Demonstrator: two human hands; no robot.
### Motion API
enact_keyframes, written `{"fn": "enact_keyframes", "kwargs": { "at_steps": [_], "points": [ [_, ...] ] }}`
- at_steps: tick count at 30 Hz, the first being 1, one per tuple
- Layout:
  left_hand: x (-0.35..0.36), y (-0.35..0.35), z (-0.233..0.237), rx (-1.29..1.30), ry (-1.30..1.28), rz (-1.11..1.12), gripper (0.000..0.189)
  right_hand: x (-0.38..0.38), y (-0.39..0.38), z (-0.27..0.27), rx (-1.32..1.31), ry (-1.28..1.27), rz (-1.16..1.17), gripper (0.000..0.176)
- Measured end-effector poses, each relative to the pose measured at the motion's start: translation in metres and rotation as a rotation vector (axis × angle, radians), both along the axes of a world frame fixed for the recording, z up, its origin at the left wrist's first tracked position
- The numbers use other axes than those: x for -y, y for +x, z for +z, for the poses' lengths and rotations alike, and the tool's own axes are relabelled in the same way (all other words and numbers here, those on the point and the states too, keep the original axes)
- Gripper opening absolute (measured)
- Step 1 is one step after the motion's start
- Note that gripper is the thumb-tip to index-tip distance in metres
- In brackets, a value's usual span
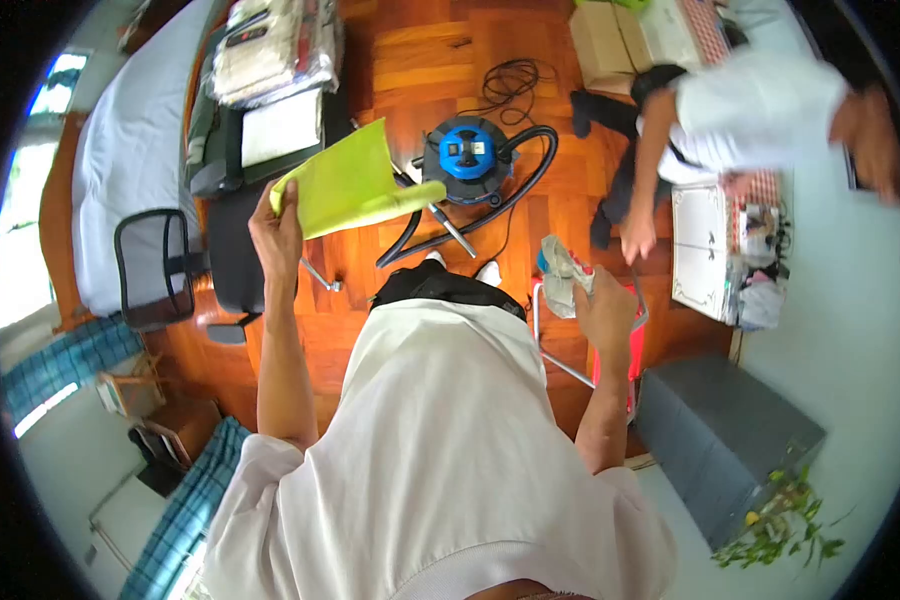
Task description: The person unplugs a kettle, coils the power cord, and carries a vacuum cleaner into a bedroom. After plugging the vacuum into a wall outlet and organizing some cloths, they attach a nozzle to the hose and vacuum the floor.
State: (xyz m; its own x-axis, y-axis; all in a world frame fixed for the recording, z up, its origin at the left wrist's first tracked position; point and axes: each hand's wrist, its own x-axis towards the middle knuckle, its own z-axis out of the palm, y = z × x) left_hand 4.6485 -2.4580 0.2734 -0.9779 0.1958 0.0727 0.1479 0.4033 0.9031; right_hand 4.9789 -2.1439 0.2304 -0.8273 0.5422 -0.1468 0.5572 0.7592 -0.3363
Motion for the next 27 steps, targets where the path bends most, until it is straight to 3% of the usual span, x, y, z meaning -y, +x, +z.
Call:
{"fn": "enact_keyframes", "kwargs": {
  "at_steps": [6, 13, 15, 17, 19, 27],
  "points": [
    [0.074, 0.012, 0.019, -0.067, -0.106, 0.219, 0.027, -0.017, -0.097, 0.017, -0.019, 0.070, 0.135, 0.032],
    [0.150, 0.015, 0.031, -0.016, 0.004, 0.346, 0.023, 0.001, -0.200, 0.034, 0.010, 0.152, 0.142, 0.040],
    [0.166, 0.013, 0.021, 0.076, -0.078, 0.329, 0.020, 0.005, -0.224, 0.040, -0.072, 0.233, 0.169, 0.039],
    [0.174, 0.013, 0.009, -0.016, -0.211, 0.253, 0.015, 0.008, -0.247, 0.053, -0.089, 0.177, 0.182, 0.037],
    [0.175, 0.017, 0.012, 0.069, -0.337, 0.201, 0.018, 0.013, -0.270, 0.066, -0.035, 0.126, 0.174, 0.035],
    [0.160, -0.005, -0.052, 0.077, -0.329, 0.134, 0.018, 0.001, -0.371, 0.053, 0.058, 0.264, 0.274, 0.038]
  ]
}}
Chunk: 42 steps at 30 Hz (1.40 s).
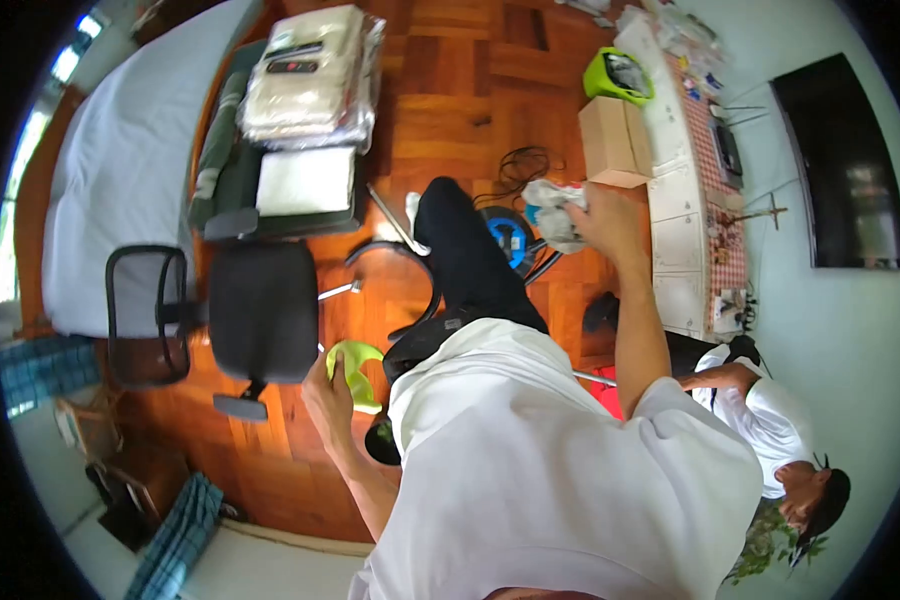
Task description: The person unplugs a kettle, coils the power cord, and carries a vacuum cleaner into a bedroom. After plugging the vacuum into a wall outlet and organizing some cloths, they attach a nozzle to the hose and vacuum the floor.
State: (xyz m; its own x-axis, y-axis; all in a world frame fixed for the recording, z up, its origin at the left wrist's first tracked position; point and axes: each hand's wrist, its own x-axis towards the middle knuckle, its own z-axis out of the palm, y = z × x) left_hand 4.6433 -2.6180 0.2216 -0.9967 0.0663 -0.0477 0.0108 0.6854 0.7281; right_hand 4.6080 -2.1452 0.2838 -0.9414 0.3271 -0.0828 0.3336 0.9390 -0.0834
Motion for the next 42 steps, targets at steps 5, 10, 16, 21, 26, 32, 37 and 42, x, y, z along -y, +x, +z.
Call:
{"fn": "enact_keyframes", "kwargs": {
  "at_steps": [5, 10, 16, 21, 26, 32, 37, 42],
  "points": [
    [-0.017, -0.062, -0.015, 0.048, 0.055, 0.074, 0.020, -0.012, -0.080, -0.024, 0.078, -0.104, -0.008, 0.037],
    [-0.084, -0.197, -0.024, 0.042, 0.216, 0.047, 0.020, -0.057, -0.195, -0.108, 0.132, -0.163, 0.067, 0.032],
    [-0.183, -0.398, -0.098, 0.100, -0.029, -0.211, 0.021, -0.137, -0.360, -0.194, 0.307, -0.290, 0.106, 0.031],
    [-0.268, -0.539, -0.057, 0.261, 0.116, -0.212, 0.025, -0.180, -0.447, -0.202, 0.180, -0.325, 0.133, 0.031],
    [-0.321, -0.646, -0.020, 0.243, 0.269, -0.130, 0.033, -0.227, -0.495, -0.173, 0.015, -0.319, 0.054, 0.033],
    [-0.409, -0.763, 0.030, 0.121, 0.240, -0.321, 0.033, -0.270, -0.530, -0.136, -0.108, -0.294, -0.133, 0.033],
    [-0.498, -0.856, 0.008, 0.165, 0.162, -0.657, 0.030, -0.317, -0.547, -0.139, -0.130, -0.389, -0.413, 0.036],
    [-0.601, -0.989, 0.018, -0.089, 0.098, -0.891, 0.031, -0.365, -0.587, -0.163, 0.076, -0.266, -0.800, 0.035]
  ]
}}
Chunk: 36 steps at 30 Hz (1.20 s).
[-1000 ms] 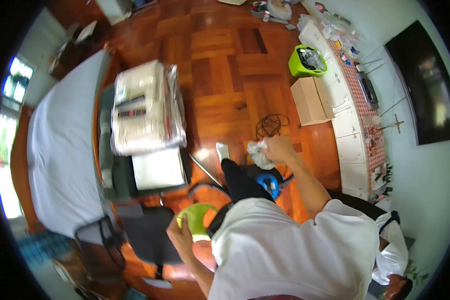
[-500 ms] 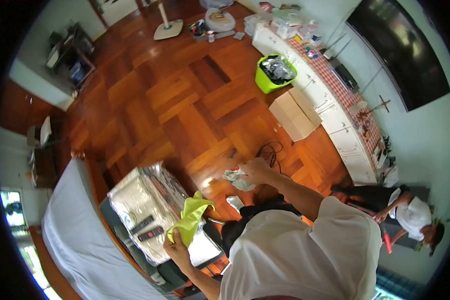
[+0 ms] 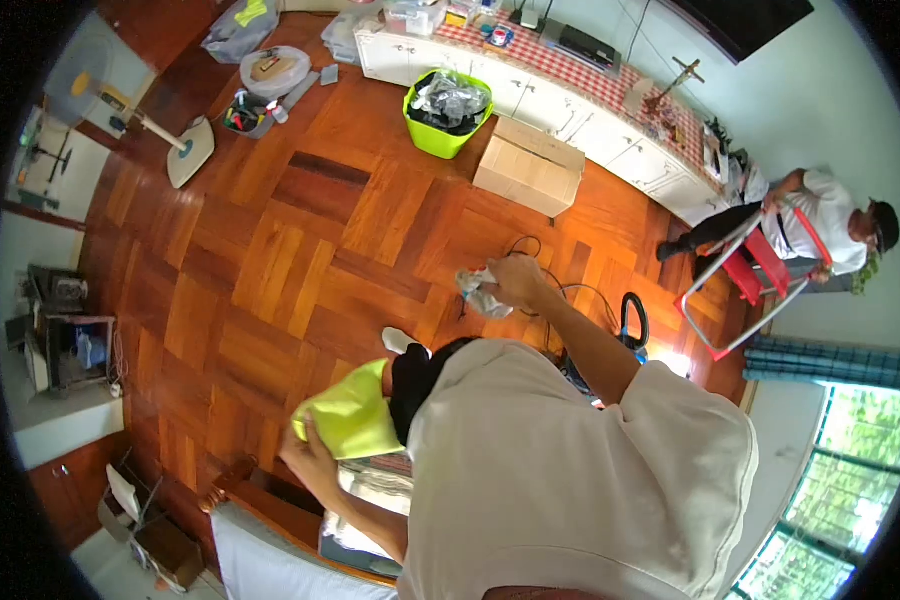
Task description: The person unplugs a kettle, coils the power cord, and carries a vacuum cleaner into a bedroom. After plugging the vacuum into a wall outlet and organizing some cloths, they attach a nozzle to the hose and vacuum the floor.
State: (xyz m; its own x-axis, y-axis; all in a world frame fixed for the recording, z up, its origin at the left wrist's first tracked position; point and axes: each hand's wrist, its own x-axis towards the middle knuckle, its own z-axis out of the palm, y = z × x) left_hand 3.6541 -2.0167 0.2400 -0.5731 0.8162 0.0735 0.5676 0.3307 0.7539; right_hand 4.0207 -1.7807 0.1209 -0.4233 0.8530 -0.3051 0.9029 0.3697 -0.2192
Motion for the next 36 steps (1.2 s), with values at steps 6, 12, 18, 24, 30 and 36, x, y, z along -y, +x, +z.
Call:
{"fn": "enact_keyframes", "kwargs": {
  "at_steps": [6, 12, 18, 24, 30, 36],
  "points": [
    [-0.140, -0.159, 0.039, 0.125, 0.102, 0.077, 0.028, -0.086, -0.048, -0.031, -0.132, 0.170, -0.189, 0.039],
    [-0.241, -0.321, -0.125, 0.288, -0.281, 0.077, 0.041, -0.177, -0.158, 0.003, -0.194, 0.094, -0.333, 0.037],
    [-0.251, -0.374, -0.183, 0.355, -0.301, 0.294, 0.045, -0.337, -0.277, -0.030, -0.106, 0.051, -0.227, 0.035],
    [-0.311, -0.434, -0.122, 0.647, -0.180, 0.602, 0.033, -0.509, -0.422, -0.013, -0.102, 0.069, -0.004, 0.035],
    [-0.447, -0.536, -0.097, 0.953, -0.020, 0.579, 0.034, -0.641, -0.543, 0.003, -0.218, 0.132, 0.070, 0.038],
    [-0.631, -0.670, -0.080, 1.051, 0.005, 0.316, 0.050, -0.696, -0.627, 0.013, -0.118, 0.159, -0.092, 0.037]
  ]
}}
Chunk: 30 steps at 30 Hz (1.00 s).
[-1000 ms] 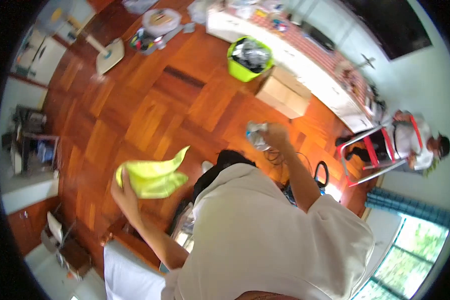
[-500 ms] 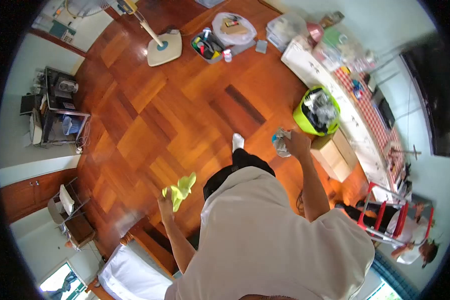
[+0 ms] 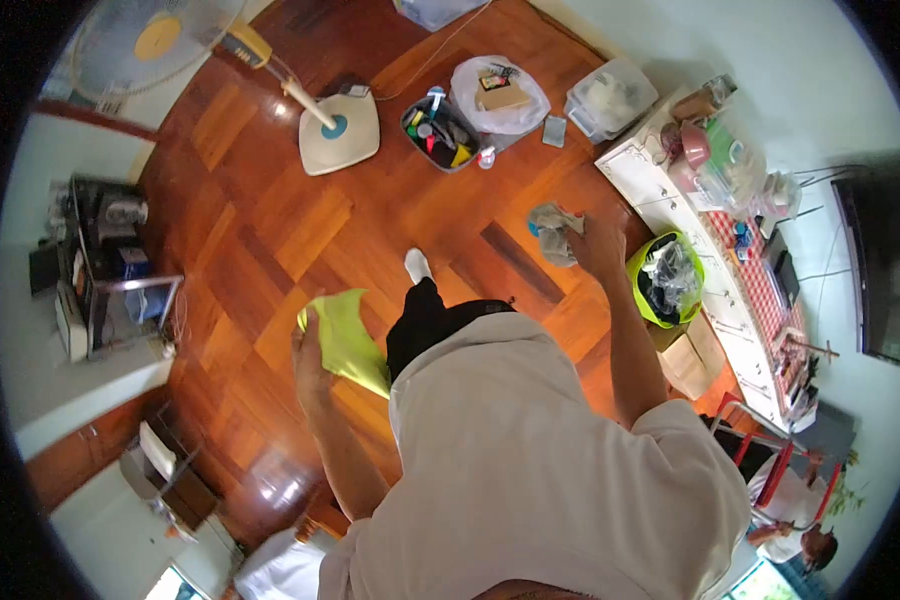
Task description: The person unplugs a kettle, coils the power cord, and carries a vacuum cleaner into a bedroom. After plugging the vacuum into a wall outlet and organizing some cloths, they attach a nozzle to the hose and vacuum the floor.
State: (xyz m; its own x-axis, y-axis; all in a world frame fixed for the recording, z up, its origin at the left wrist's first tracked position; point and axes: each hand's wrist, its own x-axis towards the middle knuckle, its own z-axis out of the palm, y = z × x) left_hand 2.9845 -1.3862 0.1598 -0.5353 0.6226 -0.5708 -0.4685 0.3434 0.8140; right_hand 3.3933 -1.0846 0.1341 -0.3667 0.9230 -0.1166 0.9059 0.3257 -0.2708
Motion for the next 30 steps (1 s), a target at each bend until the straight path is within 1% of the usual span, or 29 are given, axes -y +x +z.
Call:
{"fn": "enact_keyframes", "kwargs": {
  "at_steps": [2, 3, 5, 6, 8, 9, 11, 13, 15, 17, 18, 19, 20, 21, 22, 24, 25, 26, 28, 29, 30],
  "points": [
    [-0.068, -0.036, 0.022, -0.162, -0.019, -0.111, 0.049, -0.004, -0.021, 0.009, -0.061, -0.040, -0.165, 0.037],
    [-0.098, -0.059, 0.019, -0.159, -0.009, -0.128, 0.049, -0.006, -0.028, 0.012, -0.058, -0.031, -0.183, 0.037],
    [-0.164, -0.098, 0.007, -0.187, -0.058, -0.023, 0.043, -0.019, -0.040, 0.016, -0.061, -0.016, -0.317, 0.039],
    [-0.196, -0.111, 0.015, -0.186, -0.068, -0.049, 0.043, -0.024, -0.045, 0.020, -0.057, -0.027, -0.342, 0.039],
    [-0.257, -0.137, 0.029, -0.306, -0.047, -0.183, 0.043, -0.028, -0.053, 0.025, -0.045, -0.048, -0.370, 0.039],
    [-0.288, -0.147, 0.030, -0.304, -0.049, -0.207, 0.043, -0.035, -0.056, 0.024, -0.047, -0.045, -0.376, 0.039],
    [-0.347, -0.159, 0.028, -0.171, 0.111, -0.240, 0.047, -0.050, -0.064, 0.023, -0.006, -0.048, -0.411, 0.039],
    [-0.408, -0.162, 0.028, -0.167, 0.126, -0.235, 0.045, -0.077, -0.072, 0.020, 0.029, -0.046, -0.420, 0.039],
    [-0.464, -0.161, 0.034, -0.175, 0.128, -0.228, 0.044, -0.106, -0.082, 0.015, -0.035, -0.011, -0.464, 0.039],
    [-0.517, -0.158, 0.042, -0.220, 0.323, -0.268, 0.043, -0.140, -0.093, 0.020, -0.046, -0.033, -0.485, 0.038],
    [-0.541, -0.161, 0.045, -0.223, 0.310, -0.285, 0.043, -0.154, -0.098, 0.022, -0.045, -0.046, -0.508, 0.037],
    [-0.568, -0.163, 0.049, -0.190, 0.385, -0.316, 0.043, -0.176, -0.101, 0.020, -0.050, -0.042, -0.516, 0.037],
    [-0.588, -0.165, 0.055, -0.155, 0.449, -0.348, 0.043, -0.192, -0.105, 0.019, -0.041, -0.003, -0.513, 0.037],
    [-0.604, -0.158, 0.078, -0.206, 0.389, -0.394, 0.044, -0.202, -0.107, 0.019, -0.028, 0.028, -0.513, 0.037],
    [-0.620, -0.154, 0.088, -0.201, 0.382, -0.402, 0.044, -0.213, -0.108, 0.020, -0.025, 0.020, -0.521, 0.037],
    [-0.658, -0.146, 0.099, -0.112, 0.485, -0.458, 0.045, -0.238, -0.108, 0.028, -0.120, 0.048, -0.523, 0.038],
    [-0.675, -0.141, 0.102, -0.107, 0.527, -0.505, 0.046, -0.247, -0.109, 0.033, -0.121, 0.047, -0.530, 0.038],
    [-0.696, -0.137, 0.099, -0.108, 0.524, -0.512, 0.046, -0.256, -0.112, 0.039, -0.150, 0.075, -0.549, 0.039],
    [-0.739, -0.129, 0.087, -0.085, 0.504, -0.609, 0.046, -0.270, -0.113, 0.043, -0.180, 0.091, -0.570, 0.041],
    [-0.757, -0.120, 0.086, -0.144, 0.422, -0.599, 0.046, -0.277, -0.114, 0.043, -0.120, 0.067, -0.608, 0.041],
    [-0.780, -0.115, 0.075, -0.148, 0.417, -0.596, 0.046, -0.286, -0.116, 0.044, -0.061, 0.046, -0.643, 0.042]
  ]
}}
